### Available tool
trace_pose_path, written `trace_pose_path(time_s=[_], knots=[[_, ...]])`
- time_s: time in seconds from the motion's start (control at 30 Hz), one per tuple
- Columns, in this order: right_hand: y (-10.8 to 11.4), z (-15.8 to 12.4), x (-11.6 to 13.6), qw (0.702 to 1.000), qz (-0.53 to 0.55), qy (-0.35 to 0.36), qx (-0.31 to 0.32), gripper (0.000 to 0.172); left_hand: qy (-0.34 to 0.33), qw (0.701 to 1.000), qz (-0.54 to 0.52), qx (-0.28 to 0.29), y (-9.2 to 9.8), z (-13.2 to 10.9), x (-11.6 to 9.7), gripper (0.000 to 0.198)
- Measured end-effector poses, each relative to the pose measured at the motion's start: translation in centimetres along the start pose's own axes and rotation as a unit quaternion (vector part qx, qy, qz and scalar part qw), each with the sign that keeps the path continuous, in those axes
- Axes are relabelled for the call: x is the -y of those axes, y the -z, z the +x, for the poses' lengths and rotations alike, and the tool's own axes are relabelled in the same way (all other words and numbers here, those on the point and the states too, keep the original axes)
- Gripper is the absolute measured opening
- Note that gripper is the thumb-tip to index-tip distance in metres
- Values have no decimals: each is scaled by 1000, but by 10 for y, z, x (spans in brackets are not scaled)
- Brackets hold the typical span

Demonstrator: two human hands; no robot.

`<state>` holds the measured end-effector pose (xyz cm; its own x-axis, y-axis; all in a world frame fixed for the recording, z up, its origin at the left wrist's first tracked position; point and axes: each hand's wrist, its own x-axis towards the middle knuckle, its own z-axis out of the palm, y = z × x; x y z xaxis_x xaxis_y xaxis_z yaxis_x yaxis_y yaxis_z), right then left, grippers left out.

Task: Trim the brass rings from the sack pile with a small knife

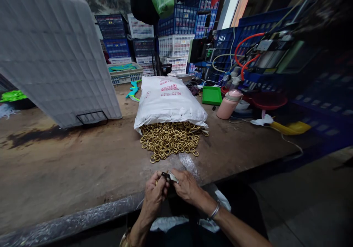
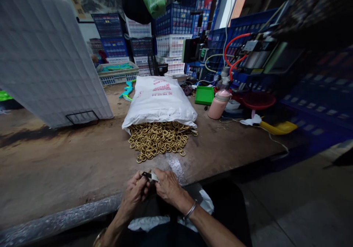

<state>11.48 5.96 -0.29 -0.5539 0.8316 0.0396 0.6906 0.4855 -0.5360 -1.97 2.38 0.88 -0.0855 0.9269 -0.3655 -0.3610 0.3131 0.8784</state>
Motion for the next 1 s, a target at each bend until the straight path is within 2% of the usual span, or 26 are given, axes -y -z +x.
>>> trace_pose_path(time_s=[0.1,0.2,0.33,0.47,0.6,0.7,0.83,1.0], knots=[[-3,-1,-6,1000,-20,11,12,25,-20,1000,24,-2,0,-1,-1,37],[-1,4,-14,998,-61,-10,9,23,-25,999,39,18,-1,-7,-2,36],[15,15,-30,987,-112,-108,-35,19,-4,998,-7,68,-4,-16,-7,31],[38,21,-54,955,-146,-230,-115,15,33,992,-92,77,-3,-14,-9,31],[50,19,-75,932,-174,-283,-147,15,43,989,-116,84,1,-9,-4,29],[48,20,-79,933,-179,-283,-133,14,61,982,-150,96,2,-7,-1,22],[44,21,-73,939,-166,-267,-139,13,99,964,-224,107,6,-5,1,26],[29,22,-53,970,-41,-193,-142,10,130,950,-275,72,11,-2,2,22]])
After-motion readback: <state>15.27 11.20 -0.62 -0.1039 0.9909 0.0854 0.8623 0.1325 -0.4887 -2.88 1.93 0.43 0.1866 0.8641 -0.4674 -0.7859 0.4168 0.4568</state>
